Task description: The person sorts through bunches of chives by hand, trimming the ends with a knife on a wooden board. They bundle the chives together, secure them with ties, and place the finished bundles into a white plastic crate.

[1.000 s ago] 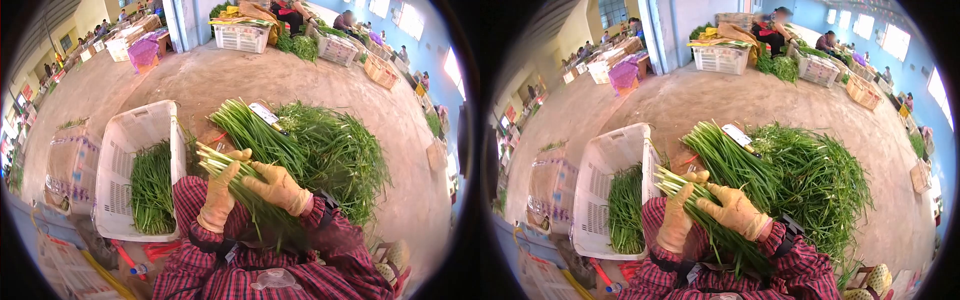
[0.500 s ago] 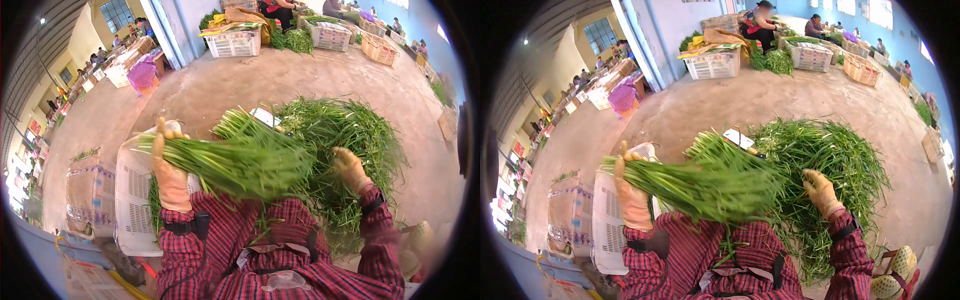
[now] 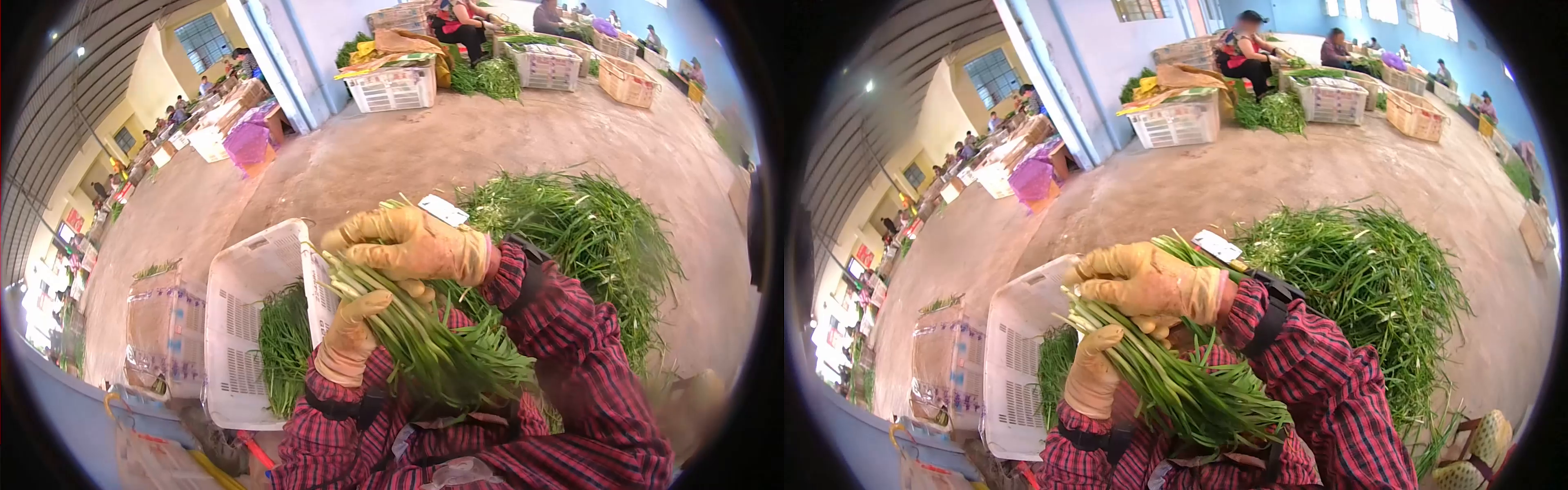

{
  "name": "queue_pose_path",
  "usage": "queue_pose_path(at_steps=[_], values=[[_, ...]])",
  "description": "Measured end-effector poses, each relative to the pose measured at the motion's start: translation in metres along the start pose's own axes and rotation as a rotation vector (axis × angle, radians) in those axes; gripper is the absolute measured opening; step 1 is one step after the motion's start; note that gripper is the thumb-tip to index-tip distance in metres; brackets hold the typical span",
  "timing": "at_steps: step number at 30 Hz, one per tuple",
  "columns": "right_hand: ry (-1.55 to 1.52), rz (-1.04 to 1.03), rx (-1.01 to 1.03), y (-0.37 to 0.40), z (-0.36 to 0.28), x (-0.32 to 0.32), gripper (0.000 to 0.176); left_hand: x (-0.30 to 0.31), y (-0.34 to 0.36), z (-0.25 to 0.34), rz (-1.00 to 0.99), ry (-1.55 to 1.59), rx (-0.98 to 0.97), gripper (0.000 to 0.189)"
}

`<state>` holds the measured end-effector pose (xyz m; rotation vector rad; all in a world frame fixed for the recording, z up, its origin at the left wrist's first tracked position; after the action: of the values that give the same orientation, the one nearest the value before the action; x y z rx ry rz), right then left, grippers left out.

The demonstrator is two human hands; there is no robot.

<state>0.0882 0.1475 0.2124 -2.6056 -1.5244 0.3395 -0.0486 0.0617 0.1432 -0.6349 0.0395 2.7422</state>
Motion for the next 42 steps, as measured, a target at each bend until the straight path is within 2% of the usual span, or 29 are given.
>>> queue_pose_path(at_steps=[2,3,4,5,6,7,8,9,10,11,12,14,17,18,20,22,24,26,28,29,30,32,34,36,38,39,40,42], values=[[-0.015,0.010,-0.100,0.002,0.010,-0.001,0.038,0.004,0.003,0.001,0.049,-0.015,-0.017,0.034],[0.000,-0.010,-0.185,0.004,0.016,0.004,0.048,0.008,0.003,-0.002,0.118,0.006,-0.042,0.031],[-0.005,-0.009,-0.190,0.005,0.028,0.005,0.048,0.009,0.003,-0.003,0.186,0.026,-0.059,0.029],[0.100,0.040,0.148,0.008,0.041,0.003,0.056,0.005,0.004,0.003,0.330,-0.703,-0.352,0.023],[0.206,0.093,0.486,0.014,0.043,-0.003,0.064,0.010,0.000,0.008,0.326,-0.703,-0.341,0.023],[0.123,0.084,0.215,0.033,0.042,-0.003,0.078,0.020,-0.005,0.017,0.386,-0.310,-0.388,0.021],[0.298,0.079,0.287,0.043,0.060,0.002,0.077,0.030,-0.008,0.026,0.439,0.083,-0.425,0.019],[0.327,0.115,0.088,0.058,0.064,0.004,0.073,0.040,-0.008,0.034,0.439,0.078,-0.416,0.019],[0.351,0.149,-0.109,0.073,0.066,0.009,0.069,0.052,-0.007,0.044,0.542,0.099,-0.447,0.018],[0.463,0.236,-0.192,0.086,0.074,0.023,0.063,0.061,-0.006,0.051,0.647,0.120,-0.482,0.017],[0.571,0.320,-0.278,0.100,0.090,0.041,0.058,0.064,-0.006,0.055,0.654,0.110,-0.477,0.017],[0.759,0.600,-0.026,0.133,0.146,0.096,0.049,0.069,-0.004,0.063,0.801,0.119,-0.517,0.018],[0.818,0.807,0.234,0.146,0.122,0.104,0.047,0.060,-0.010,0.061,0.821,0.149,-0.526,0.019],[0.815,0.822,0.229,0.142,0.112,0.098,0.047,0.052,-0.014,0.058,0.835,0.156,-0.532,0.019],[0.777,0.756,0.407,0.124,0.087,0.075,0.050,0.033,-0.021,0.049,0.785,0.099,-0.513,0.020],[0.843,0.610,0.411,0.107,0.062,0.040,0.053,0.013,-0.026,0.037,0.728,0.044,-0.491,0.020],[0.731,0.480,0.430,0.090,0.060,0.018,0.058,-0.006,-0.029,0.025,0.665,0.053,-0.432,0.025],[0.438,0.369,0.113,0.082,0.065,0.019,0.060,-0.016,-0.025,0.022,0.590,0.015,-0.412,0.027],[0.438,0.354,0.104,0.084,0.072,0.028,0.058,-0.018,-0.020,0.023,0.468,-0.151,-0.297,0.028],[0.306,0.340,0.030,0.089,0.071,0.028,0.059,-0.015,-0.018,0.021,0.506,-0.299,-0.295,0.033],[0.175,0.324,-0.046,0.093,0.069,0.029,0.061,-0.013,-0.017,0.018,0.507,-0.301,-0.287,0.033],[0.134,0.298,-0.105,0.097,0.069,0.030,0.056,-0.009,-0.016,0.011,0.593,-0.356,-0.208,0.035],[-0.032,0.257,-0.181,0.099,0.074,0.031,0.053,0.001,-0.020,0.003,0.564,-0.351,-0.231,0.033],[-0.010,0.300,-0.157,0.101,0.078,0.033,0.048,0.006,-0.024,-0.002,0.665,-0.240,-0.279,0.030],[0.048,0.335,0.086,0.100,0.084,0.035,0.046,0.000,-0.026,-0.003,0.681,-0.259,-0.267,0.029],[0.186,0.380,0.146,0.097,0.087,0.032,0.043,-0.005,-0.027,-0.004,0.692,-0.281,-0.258,0.028],[0.181,0.383,0.144,0.095,0.088,0.031,0.043,-0.009,-0.028,-0.005,0.691,-0.283,-0.253,0.028],[0.670,0.437,0.185,0.094,0.082,0.031,0.040,-0.020,-0.030,-0.007,0.663,-0.430,-0.290,0.029]])
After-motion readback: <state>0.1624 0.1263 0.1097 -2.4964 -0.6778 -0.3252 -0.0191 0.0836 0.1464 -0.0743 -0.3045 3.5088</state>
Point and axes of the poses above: each hand's wrist, its own y-axis away from the middle knuckle, its own x-axis out of the back of the hand, z = x × y, the point moved 1 cm from there along -y, towards the middle knuckle, and after that the axes turned 15 degrees about -y, right-handed, at the moved point
